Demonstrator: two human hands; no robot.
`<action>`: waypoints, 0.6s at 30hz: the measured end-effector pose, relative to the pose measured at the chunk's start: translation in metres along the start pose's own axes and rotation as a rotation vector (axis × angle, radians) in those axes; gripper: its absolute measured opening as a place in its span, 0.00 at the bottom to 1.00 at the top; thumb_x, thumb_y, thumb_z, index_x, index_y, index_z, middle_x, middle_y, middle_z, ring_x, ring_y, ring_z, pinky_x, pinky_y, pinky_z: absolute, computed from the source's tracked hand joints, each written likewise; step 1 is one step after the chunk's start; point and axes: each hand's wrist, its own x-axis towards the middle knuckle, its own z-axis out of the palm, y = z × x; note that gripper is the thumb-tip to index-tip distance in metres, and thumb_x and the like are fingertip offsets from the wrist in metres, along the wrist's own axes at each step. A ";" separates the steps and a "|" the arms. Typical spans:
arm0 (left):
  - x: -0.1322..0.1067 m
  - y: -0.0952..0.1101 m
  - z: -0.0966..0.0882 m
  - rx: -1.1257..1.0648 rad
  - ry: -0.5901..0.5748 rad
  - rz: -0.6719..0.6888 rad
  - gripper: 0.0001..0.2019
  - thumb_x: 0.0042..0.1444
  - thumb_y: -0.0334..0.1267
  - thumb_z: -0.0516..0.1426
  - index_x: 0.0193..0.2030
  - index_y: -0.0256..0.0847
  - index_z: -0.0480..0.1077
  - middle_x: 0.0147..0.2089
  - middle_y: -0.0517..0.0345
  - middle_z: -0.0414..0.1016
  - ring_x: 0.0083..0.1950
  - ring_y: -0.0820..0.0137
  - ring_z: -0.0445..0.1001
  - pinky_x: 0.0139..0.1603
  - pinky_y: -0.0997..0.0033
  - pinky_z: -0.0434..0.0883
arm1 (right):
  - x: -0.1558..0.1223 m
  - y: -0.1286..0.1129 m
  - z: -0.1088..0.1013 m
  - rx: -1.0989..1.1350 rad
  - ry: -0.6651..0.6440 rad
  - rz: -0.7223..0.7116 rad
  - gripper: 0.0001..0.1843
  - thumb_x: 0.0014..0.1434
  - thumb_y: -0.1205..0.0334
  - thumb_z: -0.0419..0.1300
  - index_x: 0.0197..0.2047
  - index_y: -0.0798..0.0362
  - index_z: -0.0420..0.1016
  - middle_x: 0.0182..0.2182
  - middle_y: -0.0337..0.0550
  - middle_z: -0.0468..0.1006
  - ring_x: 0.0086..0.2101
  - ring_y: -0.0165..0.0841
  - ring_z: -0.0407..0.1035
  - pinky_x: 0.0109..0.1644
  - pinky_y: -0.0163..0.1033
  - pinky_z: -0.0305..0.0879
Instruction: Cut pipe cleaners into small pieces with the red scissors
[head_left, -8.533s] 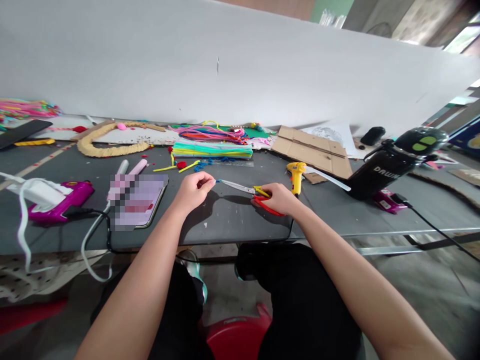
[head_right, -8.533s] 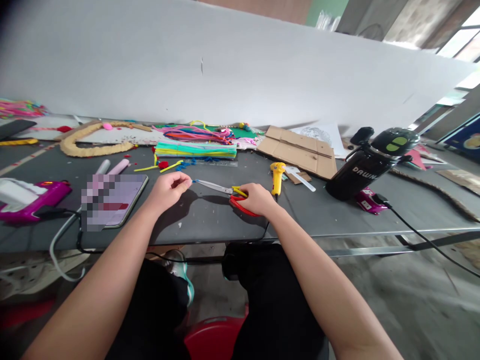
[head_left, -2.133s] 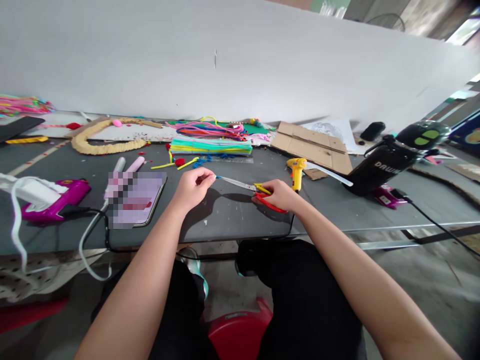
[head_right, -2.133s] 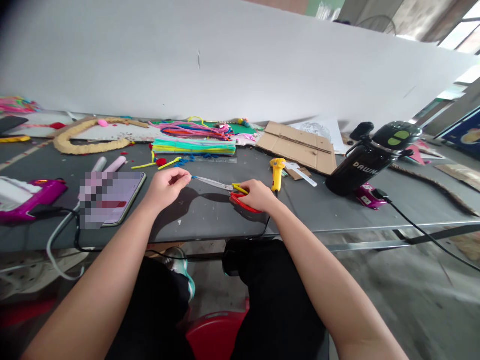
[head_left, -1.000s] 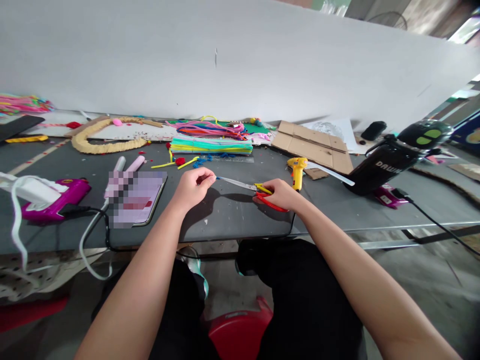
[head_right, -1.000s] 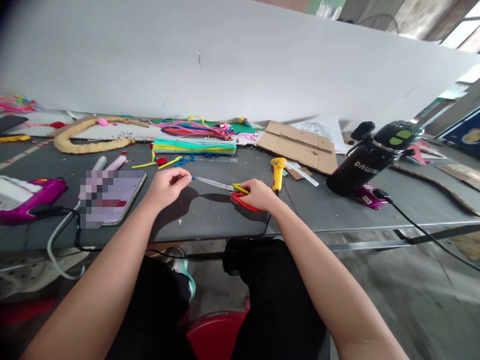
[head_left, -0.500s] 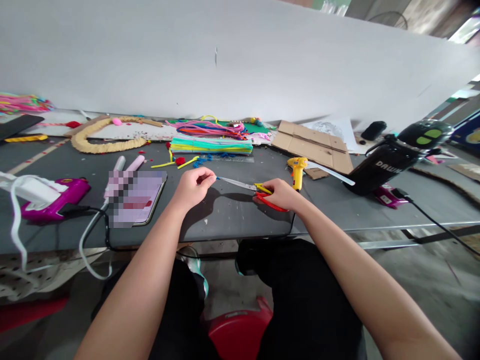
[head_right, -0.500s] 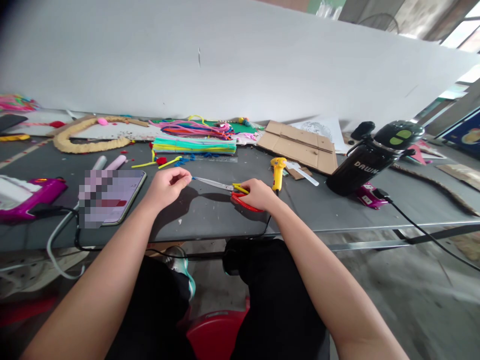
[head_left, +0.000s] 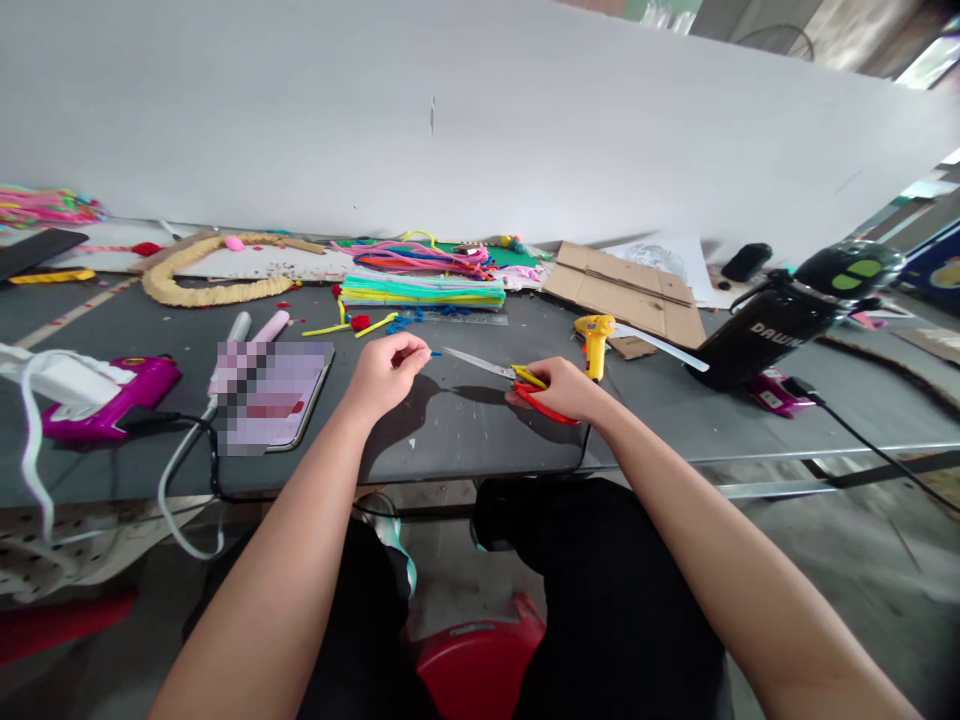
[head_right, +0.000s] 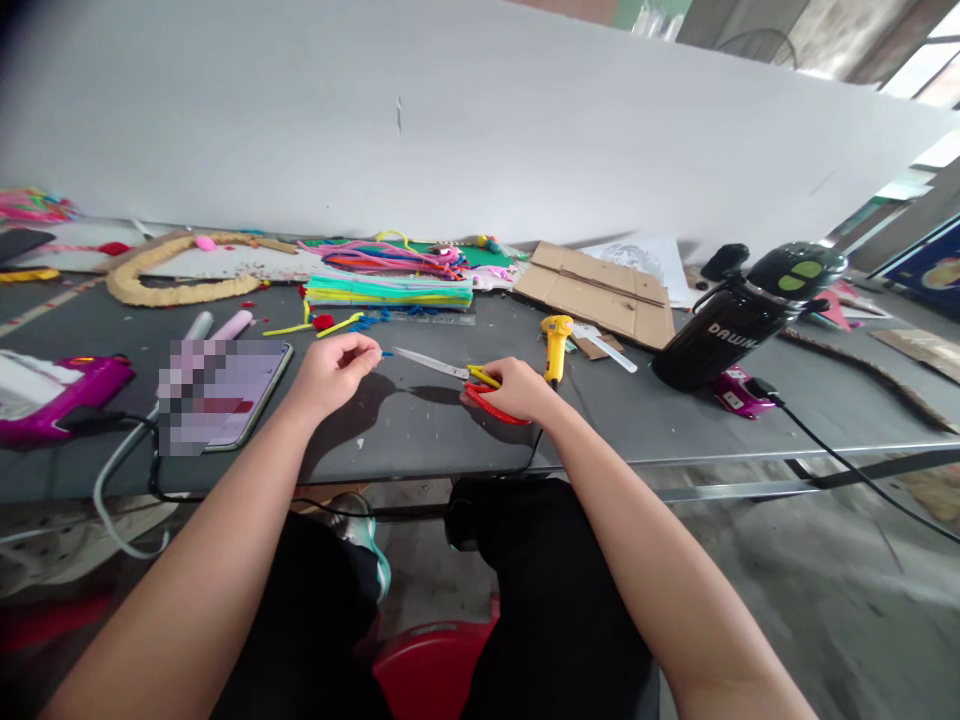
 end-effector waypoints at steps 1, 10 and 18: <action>0.000 0.000 0.000 -0.005 -0.001 -0.002 0.11 0.56 0.44 0.59 0.33 0.38 0.75 0.27 0.58 0.72 0.29 0.69 0.67 0.31 0.69 0.62 | 0.000 0.000 0.000 -0.005 0.000 -0.003 0.25 0.47 0.38 0.64 0.23 0.53 0.66 0.21 0.33 0.58 0.27 0.27 0.52 0.30 0.36 0.46; -0.001 0.006 -0.001 -0.113 -0.048 -0.079 0.11 0.55 0.44 0.59 0.30 0.38 0.74 0.26 0.60 0.68 0.29 0.71 0.63 0.31 0.70 0.59 | 0.000 0.003 0.002 -0.011 0.003 -0.019 0.24 0.47 0.40 0.63 0.23 0.53 0.64 0.21 0.34 0.58 0.27 0.27 0.51 0.30 0.35 0.46; -0.002 0.011 -0.001 -0.135 -0.062 -0.129 0.11 0.53 0.44 0.59 0.28 0.38 0.73 0.23 0.62 0.65 0.27 0.73 0.60 0.28 0.70 0.56 | 0.001 0.003 0.003 -0.014 0.006 -0.035 0.26 0.49 0.38 0.62 0.23 0.53 0.63 0.21 0.34 0.58 0.27 0.27 0.51 0.30 0.36 0.46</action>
